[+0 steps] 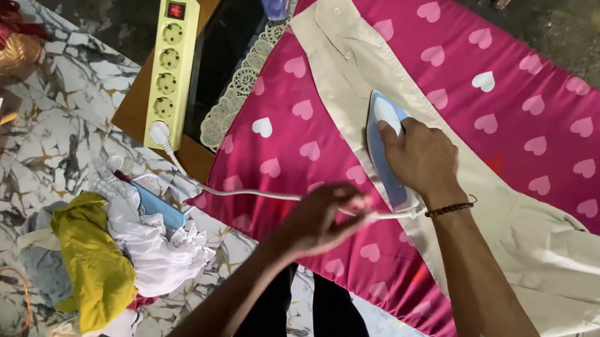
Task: The person irons a light-colored long-sleeved shirt on a pink heart-patterned ironing board. They spray the garment with water, smooth it by hand, and use a blue iron to press the sleeves and body sections repeatedly.
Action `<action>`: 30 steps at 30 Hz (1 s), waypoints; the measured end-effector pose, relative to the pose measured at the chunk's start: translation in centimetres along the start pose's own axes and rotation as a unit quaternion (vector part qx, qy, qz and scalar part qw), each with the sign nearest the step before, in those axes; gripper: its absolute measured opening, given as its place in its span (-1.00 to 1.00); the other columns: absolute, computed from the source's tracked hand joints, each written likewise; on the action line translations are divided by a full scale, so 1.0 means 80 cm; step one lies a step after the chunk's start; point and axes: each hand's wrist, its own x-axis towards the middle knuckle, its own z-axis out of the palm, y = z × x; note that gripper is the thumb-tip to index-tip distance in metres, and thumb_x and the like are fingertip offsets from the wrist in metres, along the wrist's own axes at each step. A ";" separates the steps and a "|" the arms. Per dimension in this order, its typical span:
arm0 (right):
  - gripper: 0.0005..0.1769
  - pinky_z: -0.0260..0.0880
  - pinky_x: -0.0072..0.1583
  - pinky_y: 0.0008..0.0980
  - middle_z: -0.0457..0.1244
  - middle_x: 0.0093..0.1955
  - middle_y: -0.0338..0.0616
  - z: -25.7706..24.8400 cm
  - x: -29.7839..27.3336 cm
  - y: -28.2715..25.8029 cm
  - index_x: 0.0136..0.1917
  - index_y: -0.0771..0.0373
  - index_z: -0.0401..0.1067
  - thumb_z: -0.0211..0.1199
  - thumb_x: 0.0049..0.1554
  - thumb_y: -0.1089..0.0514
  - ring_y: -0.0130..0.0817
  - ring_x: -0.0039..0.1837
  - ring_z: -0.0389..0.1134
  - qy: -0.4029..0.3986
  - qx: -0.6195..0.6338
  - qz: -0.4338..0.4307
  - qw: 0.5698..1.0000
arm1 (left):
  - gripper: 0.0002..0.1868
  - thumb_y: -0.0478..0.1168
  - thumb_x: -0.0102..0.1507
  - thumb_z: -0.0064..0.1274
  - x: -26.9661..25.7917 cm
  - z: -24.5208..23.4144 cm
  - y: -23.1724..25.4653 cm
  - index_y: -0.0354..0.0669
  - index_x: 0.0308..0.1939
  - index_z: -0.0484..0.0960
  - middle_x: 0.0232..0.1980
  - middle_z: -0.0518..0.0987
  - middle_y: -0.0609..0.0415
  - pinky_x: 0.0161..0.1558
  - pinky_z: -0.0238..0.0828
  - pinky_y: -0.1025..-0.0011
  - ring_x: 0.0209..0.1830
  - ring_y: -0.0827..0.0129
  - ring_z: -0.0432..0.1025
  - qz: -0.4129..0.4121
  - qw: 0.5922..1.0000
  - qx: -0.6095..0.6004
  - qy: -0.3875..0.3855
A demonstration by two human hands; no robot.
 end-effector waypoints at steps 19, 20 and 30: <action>-0.36 0.46 0.00 0.10 0.40 -0.25 0.17 -0.024 0.051 -0.009 -0.09 0.25 0.58 0.10 0.23 -0.38 0.13 -0.10 0.48 -0.006 0.005 0.051 0.999 | -0.17 0.10 0.43 -0.10 0.158 -0.065 -0.149 -0.23 0.61 -0.07 0.67 -0.16 -0.18 0.59 -0.35 -0.09 0.67 -0.06 -0.21 -0.036 0.908 0.412 0.074; -0.34 0.51 -0.01 0.05 0.41 -0.29 0.14 -0.022 0.041 -0.008 -0.09 0.25 0.56 0.04 0.26 -0.39 0.04 -0.13 0.53 -0.061 0.006 0.077 0.995 | -0.18 0.10 0.44 -0.11 0.154 -0.066 -0.155 -0.22 0.61 -0.09 0.67 -0.17 -0.18 0.61 -0.34 -0.07 0.69 -0.06 -0.21 -0.031 0.906 0.415 0.083; -0.39 0.43 -0.03 0.10 0.37 -0.26 0.20 -0.025 0.100 -0.019 -0.18 0.30 0.57 0.23 0.18 -0.34 0.17 -0.11 0.45 0.060 0.032 0.041 0.997 | -0.26 -0.09 0.42 -0.08 0.149 -0.063 -0.171 -0.17 0.63 0.02 0.70 -0.13 -0.18 0.65 -0.26 -0.03 0.72 -0.07 -0.19 -0.030 0.907 0.396 0.141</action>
